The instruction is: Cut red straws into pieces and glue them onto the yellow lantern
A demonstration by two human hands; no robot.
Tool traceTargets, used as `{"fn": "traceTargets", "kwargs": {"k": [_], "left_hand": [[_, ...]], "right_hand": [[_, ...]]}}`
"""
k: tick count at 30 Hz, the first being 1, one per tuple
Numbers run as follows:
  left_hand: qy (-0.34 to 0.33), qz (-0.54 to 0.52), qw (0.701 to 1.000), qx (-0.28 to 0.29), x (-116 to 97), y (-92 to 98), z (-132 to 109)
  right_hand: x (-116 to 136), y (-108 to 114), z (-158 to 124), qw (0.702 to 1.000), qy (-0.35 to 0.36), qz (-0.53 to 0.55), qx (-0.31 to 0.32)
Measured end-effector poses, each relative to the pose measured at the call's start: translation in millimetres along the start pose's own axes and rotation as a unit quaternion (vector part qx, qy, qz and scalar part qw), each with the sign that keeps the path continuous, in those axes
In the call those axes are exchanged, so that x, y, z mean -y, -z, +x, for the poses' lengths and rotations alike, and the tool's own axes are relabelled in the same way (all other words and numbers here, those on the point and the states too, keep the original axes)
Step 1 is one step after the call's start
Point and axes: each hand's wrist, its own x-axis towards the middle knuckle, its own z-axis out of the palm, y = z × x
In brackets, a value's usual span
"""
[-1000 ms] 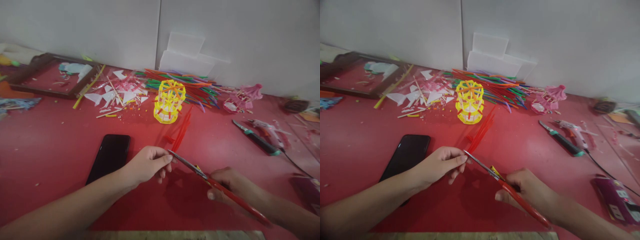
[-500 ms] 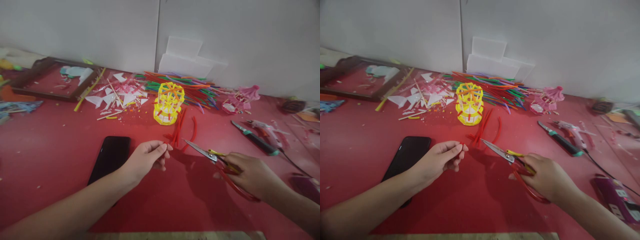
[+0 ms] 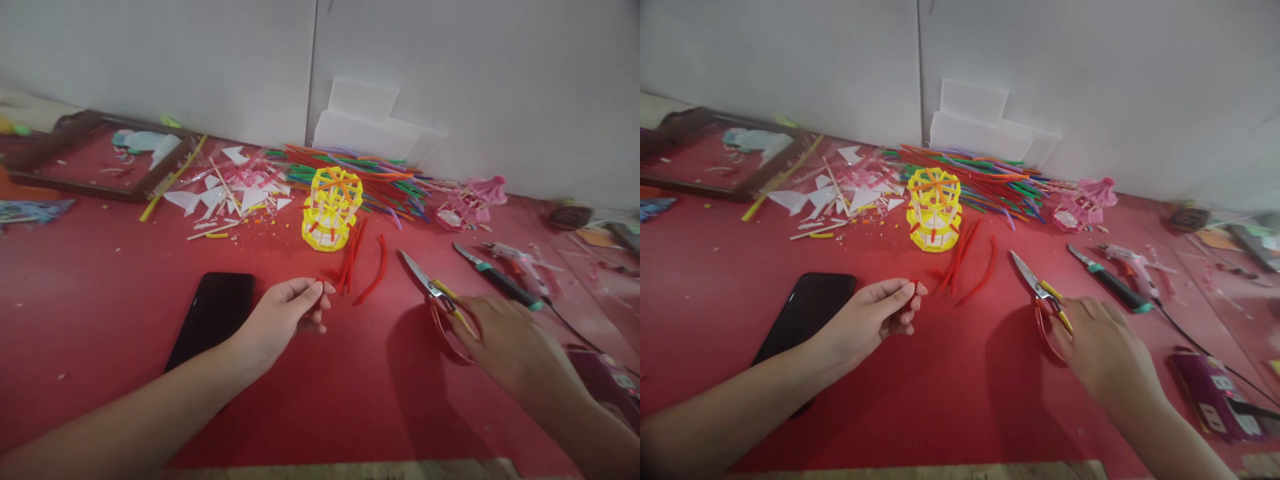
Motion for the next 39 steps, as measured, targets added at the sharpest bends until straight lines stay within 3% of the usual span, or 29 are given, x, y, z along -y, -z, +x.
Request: {"fn": "traceTargets", "kwargs": {"k": [1,3,6,9,14,19,26,29,31,33,34,36,39], "left_hand": [[-0.001,-0.002,1.0,0.0,0,-0.3,0],[-0.002,-0.008,1.0,0.0,-1,-1.0,0],[-0.002,-0.012,1.0,-0.006,-2,-1.5,-1],[-0.007,-0.016,1.0,-0.008,-4,-0.6,-1],[-0.008,-0.024,1.0,0.002,-4,1.4,0],[0.016,-0.028,0.999,0.009,-1,1.4,0],[0.017,-0.04,0.999,0.013,0,2.1,2],[0.021,-0.052,0.998,0.01,1,2.4,2],[0.025,-0.055,0.998,0.009,1,2.5,2],[0.03,-0.051,0.998,0.012,1,2.5,1],[0.032,-0.049,0.998,0.014,1,2.6,1],[0.034,-0.048,0.998,0.017,1,2.6,1],[0.03,-0.052,0.998,0.017,0,2.7,2]], "right_hand": [[9,3,9,0.999,0.029,-0.031,-0.024],[29,6,32,0.987,0.151,-0.025,-0.041],[59,8,72,0.941,0.336,-0.033,-0.017],[80,7,109,0.91,0.409,-0.063,0.011],[84,8,142,0.89,0.447,-0.088,0.014],[74,8,147,0.872,0.483,-0.068,0.035],[71,7,131,0.857,0.506,0.059,-0.076],[70,18,129,0.876,0.442,0.099,-0.168],[68,30,137,0.901,0.318,0.125,-0.268],[66,43,156,0.922,0.183,0.124,-0.316],[65,49,169,0.934,0.144,0.115,-0.307],[64,54,198,0.973,0.043,0.059,-0.218],[67,45,239,0.988,0.056,0.031,-0.14]]}}
